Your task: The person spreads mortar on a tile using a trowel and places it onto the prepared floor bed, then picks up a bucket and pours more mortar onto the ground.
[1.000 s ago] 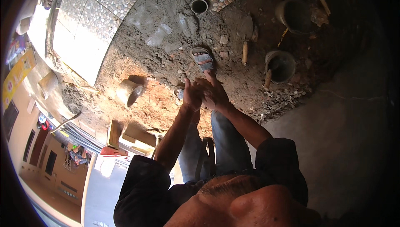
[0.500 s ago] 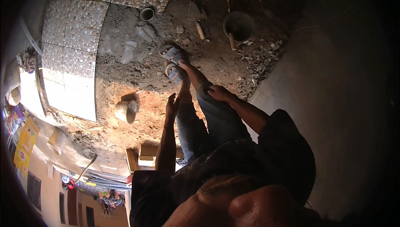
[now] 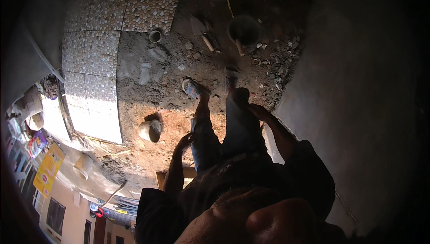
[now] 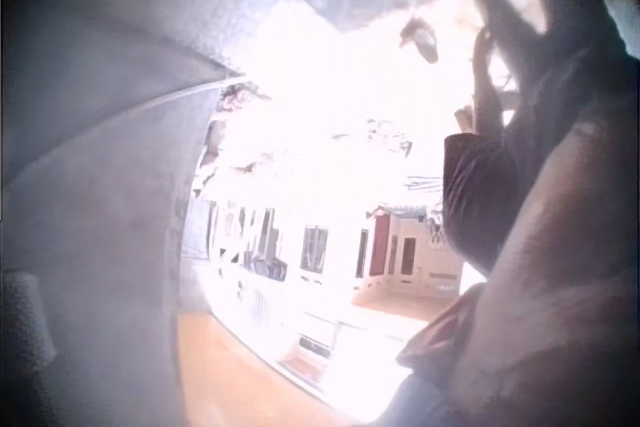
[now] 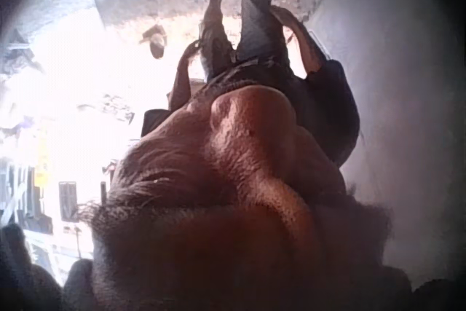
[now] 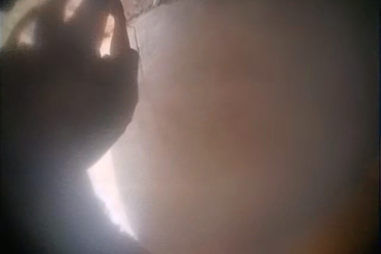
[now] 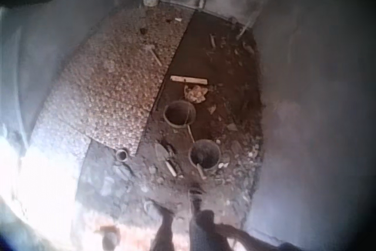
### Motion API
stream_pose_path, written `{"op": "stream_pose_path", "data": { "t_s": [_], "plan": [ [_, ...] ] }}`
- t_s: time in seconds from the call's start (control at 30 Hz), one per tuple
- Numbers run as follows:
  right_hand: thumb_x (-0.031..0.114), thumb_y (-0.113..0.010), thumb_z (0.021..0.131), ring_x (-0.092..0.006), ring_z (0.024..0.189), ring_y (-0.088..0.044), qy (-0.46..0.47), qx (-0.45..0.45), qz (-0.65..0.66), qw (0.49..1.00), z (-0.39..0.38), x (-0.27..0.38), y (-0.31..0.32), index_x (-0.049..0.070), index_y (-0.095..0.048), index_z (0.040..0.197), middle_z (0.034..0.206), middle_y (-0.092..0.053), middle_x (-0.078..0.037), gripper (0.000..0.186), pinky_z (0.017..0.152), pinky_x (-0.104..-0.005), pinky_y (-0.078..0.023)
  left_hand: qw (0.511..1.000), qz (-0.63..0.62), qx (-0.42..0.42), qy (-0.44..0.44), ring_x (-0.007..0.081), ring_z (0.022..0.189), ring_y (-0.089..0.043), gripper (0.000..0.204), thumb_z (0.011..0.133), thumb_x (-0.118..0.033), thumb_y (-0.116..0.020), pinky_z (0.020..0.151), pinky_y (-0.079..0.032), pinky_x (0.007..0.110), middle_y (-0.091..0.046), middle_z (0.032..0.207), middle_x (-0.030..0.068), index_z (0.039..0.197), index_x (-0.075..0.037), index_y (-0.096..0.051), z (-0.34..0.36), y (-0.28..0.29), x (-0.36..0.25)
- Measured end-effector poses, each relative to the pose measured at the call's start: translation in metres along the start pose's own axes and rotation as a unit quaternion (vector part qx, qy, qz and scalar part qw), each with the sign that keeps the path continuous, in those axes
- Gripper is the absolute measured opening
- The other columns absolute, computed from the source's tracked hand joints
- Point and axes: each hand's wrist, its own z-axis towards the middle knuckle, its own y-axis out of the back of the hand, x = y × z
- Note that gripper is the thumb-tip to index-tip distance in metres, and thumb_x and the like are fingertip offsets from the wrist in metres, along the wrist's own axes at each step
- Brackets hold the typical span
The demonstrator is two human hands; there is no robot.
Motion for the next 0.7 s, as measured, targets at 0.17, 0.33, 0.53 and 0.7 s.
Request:
{"op": "stream_pose_path", "data": {
  "t_s": [0.17,0.33,0.53,0.7],
  "plan": [
    [0.028,-0.041,0.099,-0.0270,0.107,-0.060,0.005,-0.026,-0.014,1.000,-0.030,-0.133,0.020,0.005,-0.059,0.122,0.116,-0.064,-0.015,0.038,0.093,-0.0378,-0.044,1.000,-0.025,-0.002,-0.008,0.0053,0.066,-0.042,0.048,0.091,-0.027,-0.064,0.061,-0.041,0.023,-0.055,0.085,-0.0039,0.135,-0.012,-0.050,-0.015,-0.043,-0.013],
    [0.029,-0.050,0.094,-0.0315,0.105,-0.061,0.113,-0.007,-0.222,0.968,-0.018,-0.152,0.055,0.009,-0.057,0.122,0.118,-0.062,-0.015,0.036,0.084,-0.0444,-0.047,0.995,-0.051,-0.074,0.046,0.0216,0.129,-0.042,0.048,0.089,-0.020,-0.064,0.088,-0.048,0.037,-0.050,0.136,0.0068,0.134,-0.012,-0.050,-0.045,-0.070,-0.094],
    [0.035,-0.055,0.094,-0.0263,0.111,-0.057,-0.118,-0.069,0.210,0.968,-0.031,-0.068,0.175,0.010,-0.046,0.136,0.125,-0.056,-0.009,0.050,0.081,-0.0443,-0.048,0.925,-0.141,-0.313,-0.162,0.0134,0.080,-0.053,0.036,0.090,-0.034,-0.059,0.068,-0.043,0.030,-0.062,0.092,0.0031,0.110,-0.003,-0.062,-0.031,-0.137,-0.073],
    [0.033,-0.054,0.094,-0.0246,0.102,-0.060,-0.141,-0.039,0.104,0.984,-0.014,-0.042,0.220,0.010,-0.050,0.133,0.121,-0.057,-0.010,0.045,0.079,-0.0380,-0.049,0.883,-0.283,-0.300,-0.225,0.0110,0.074,-0.046,0.031,0.094,-0.034,-0.052,0.064,-0.038,0.027,-0.052,0.081,-0.0011,0.091,-0.004,-0.061,-0.036,-0.167,-0.108]
  ]
}}
